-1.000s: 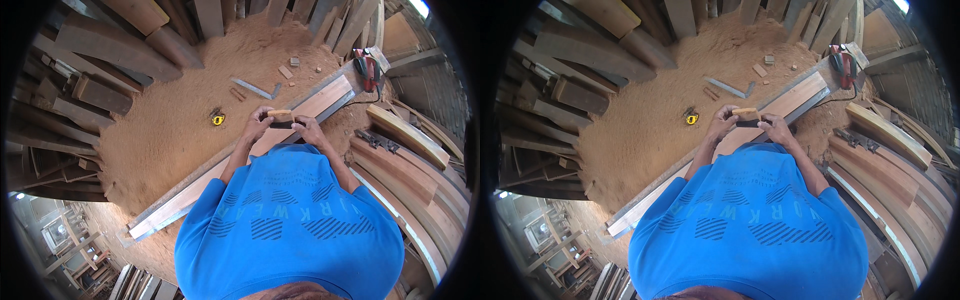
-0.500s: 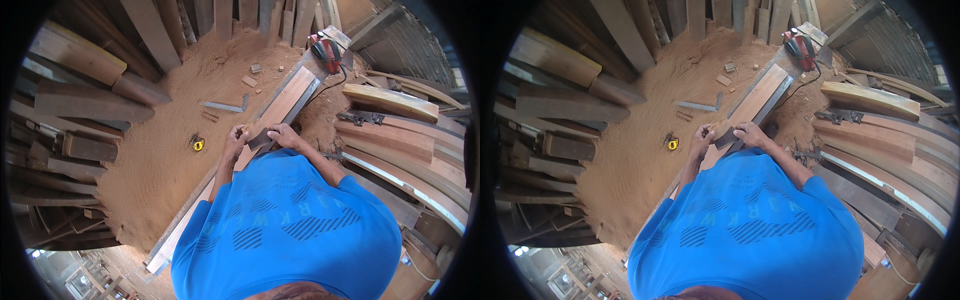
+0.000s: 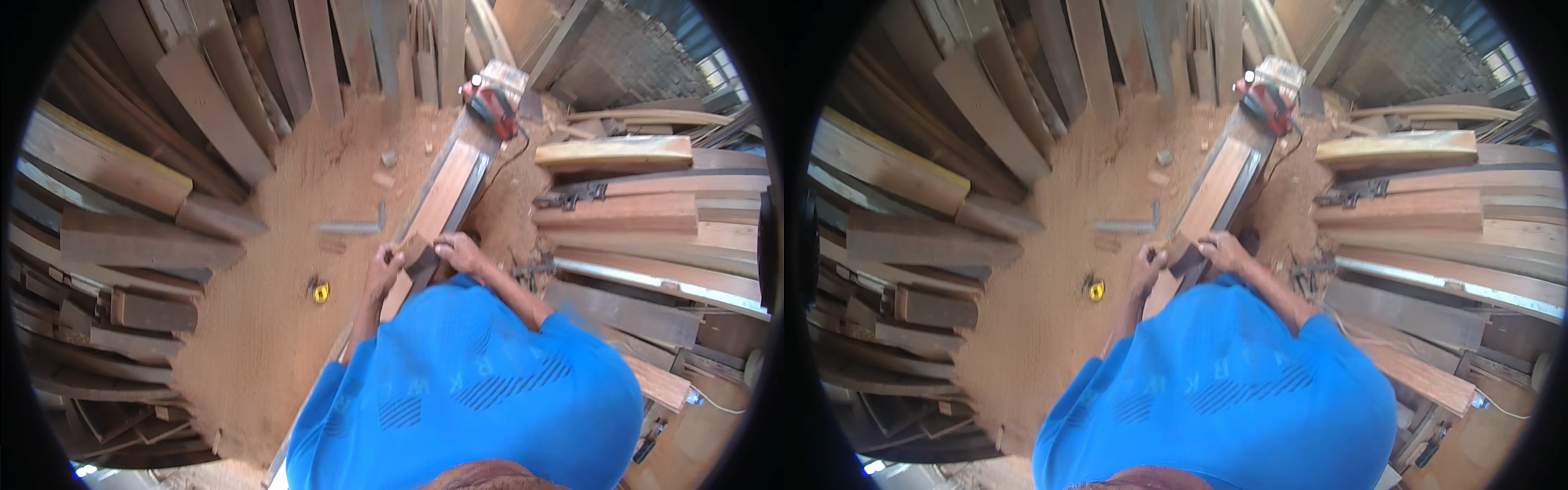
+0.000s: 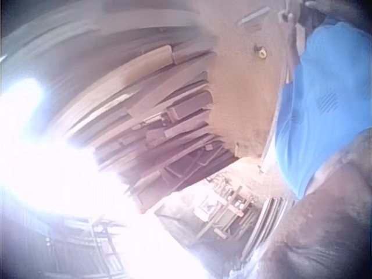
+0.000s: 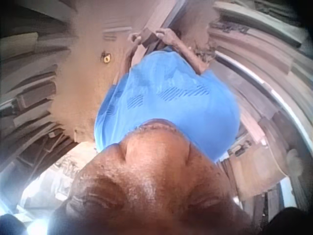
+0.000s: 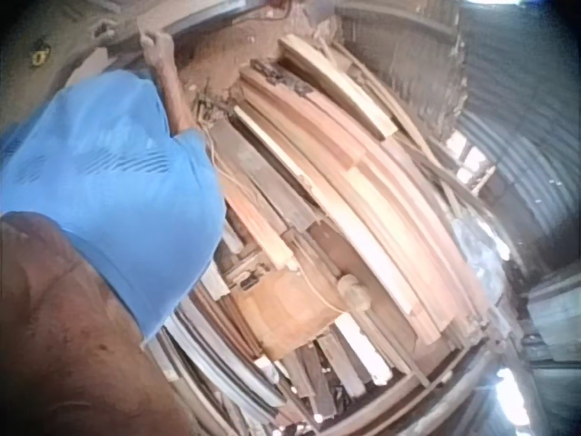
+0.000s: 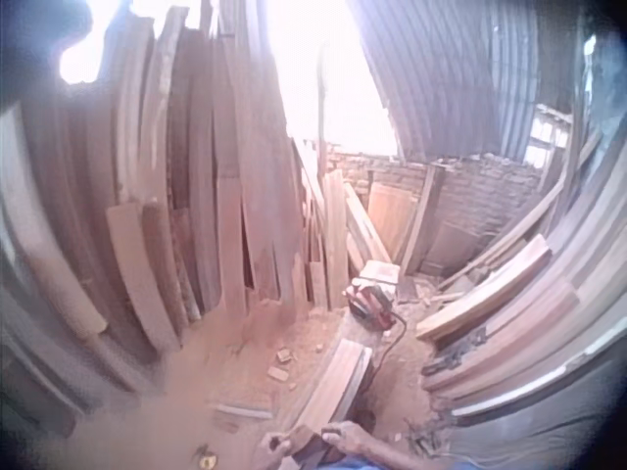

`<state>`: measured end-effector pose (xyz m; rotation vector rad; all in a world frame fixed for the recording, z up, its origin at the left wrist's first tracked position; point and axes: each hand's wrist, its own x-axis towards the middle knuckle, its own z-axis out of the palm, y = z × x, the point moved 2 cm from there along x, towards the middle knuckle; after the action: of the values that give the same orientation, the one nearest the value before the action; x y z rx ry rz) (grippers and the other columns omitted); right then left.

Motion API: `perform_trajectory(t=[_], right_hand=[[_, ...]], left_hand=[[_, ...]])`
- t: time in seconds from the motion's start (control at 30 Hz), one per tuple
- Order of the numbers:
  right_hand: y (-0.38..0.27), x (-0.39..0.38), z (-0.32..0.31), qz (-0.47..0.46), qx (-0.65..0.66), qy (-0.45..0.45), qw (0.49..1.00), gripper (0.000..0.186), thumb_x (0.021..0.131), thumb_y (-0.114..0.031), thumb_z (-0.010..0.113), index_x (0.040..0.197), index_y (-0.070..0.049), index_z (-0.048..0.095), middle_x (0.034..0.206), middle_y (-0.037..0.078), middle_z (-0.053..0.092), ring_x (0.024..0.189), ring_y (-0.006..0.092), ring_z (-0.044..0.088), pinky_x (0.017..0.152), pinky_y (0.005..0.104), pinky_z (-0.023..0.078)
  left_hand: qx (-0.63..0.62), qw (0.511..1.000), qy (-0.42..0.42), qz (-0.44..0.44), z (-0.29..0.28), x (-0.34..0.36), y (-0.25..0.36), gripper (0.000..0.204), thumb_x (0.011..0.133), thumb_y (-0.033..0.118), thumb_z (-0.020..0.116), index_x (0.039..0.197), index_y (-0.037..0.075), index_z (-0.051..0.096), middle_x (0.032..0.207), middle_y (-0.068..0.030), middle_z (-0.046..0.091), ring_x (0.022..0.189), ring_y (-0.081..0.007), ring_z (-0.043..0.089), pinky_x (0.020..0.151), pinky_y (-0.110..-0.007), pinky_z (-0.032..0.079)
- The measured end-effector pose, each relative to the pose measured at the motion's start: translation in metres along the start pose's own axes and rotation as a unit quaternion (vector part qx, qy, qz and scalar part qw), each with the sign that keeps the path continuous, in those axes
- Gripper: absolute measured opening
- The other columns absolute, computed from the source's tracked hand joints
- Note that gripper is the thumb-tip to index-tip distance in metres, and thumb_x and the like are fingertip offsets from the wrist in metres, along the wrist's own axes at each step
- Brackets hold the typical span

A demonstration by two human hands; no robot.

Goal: The person selects a long wooden plank from a stack and places it on a workbench. They measure the plank with a tape measure and mark it with a pencil. The person then uses a handheld electric sander to smooth the surface of the plank. Finally, they use a hand plane to further refine the wood's surface.

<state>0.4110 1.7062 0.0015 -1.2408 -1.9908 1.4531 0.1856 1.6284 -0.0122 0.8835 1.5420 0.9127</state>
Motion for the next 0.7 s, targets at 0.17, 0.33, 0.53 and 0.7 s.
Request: perform_trajectory(t=[0.17, 0.33, 0.53, 0.7], right_hand=[[0.035, 0.023, -0.049, 0.064, -0.049, 0.123, 0.989, 0.043, 0.085, -0.023, 0.062, 0.12, 0.002, 0.06, 0.109, 0.023, 0.067, 0.103, 0.0335, 0.065, 0.092, 0.0407, 0.051], [0.023, 0.045, -0.149, 0.085, -0.108, 0.216, 0.967, 0.042, 0.085, -0.02, 0.062, 0.118, 0.005, 0.059, 0.108, 0.024, 0.067, 0.104, 0.033, 0.065, 0.091, 0.0408, 0.05], [0.062, 0.113, -0.237, 0.009, -0.138, 0.262, 0.955, 0.044, 0.083, -0.021, 0.065, 0.117, 0.006, 0.058, 0.107, 0.026, 0.065, 0.1, 0.0371, 0.064, 0.089, 0.0435, 0.049], [0.075, 0.164, -0.298, 0.053, -0.163, 0.257, 0.951, 0.054, 0.081, -0.024, 0.067, 0.126, 0.004, 0.054, 0.114, 0.026, 0.061, 0.111, 0.0397, 0.057, 0.098, 0.0461, 0.044]], left_hand=[[-0.09, 0.995, 0.023, -0.028, 0.015, 0.005, -0.014, 0.032, 0.091, 0.009, 0.061, 0.12, 0.0, 0.055, 0.085, -0.0022, 0.06, 0.077, -0.0102, 0.055, 0.068, -0.026, 0.046], [-0.039, 0.998, -0.008, -0.057, 0.036, 0.019, -0.013, 0.026, 0.093, 0.015, 0.059, 0.114, 0.0, 0.061, 0.086, -0.0025, 0.061, 0.077, -0.0104, 0.054, 0.069, -0.026, 0.045], [0.02, 0.997, 0.054, -0.051, 0.066, 0.062, -0.006, 0.026, 0.092, 0.019, 0.059, 0.111, 0.001, 0.062, 0.085, -0.0034, 0.061, 0.079, -0.0139, 0.056, 0.073, -0.03, 0.046], [0.194, 0.967, 0.128, -0.105, 0.101, 0.111, 0.006, 0.03, 0.091, 0.025, 0.056, 0.108, 0.001, 0.062, 0.098, -0.0159, 0.064, 0.094, -0.0277, 0.061, 0.087, -0.038, 0.046]])
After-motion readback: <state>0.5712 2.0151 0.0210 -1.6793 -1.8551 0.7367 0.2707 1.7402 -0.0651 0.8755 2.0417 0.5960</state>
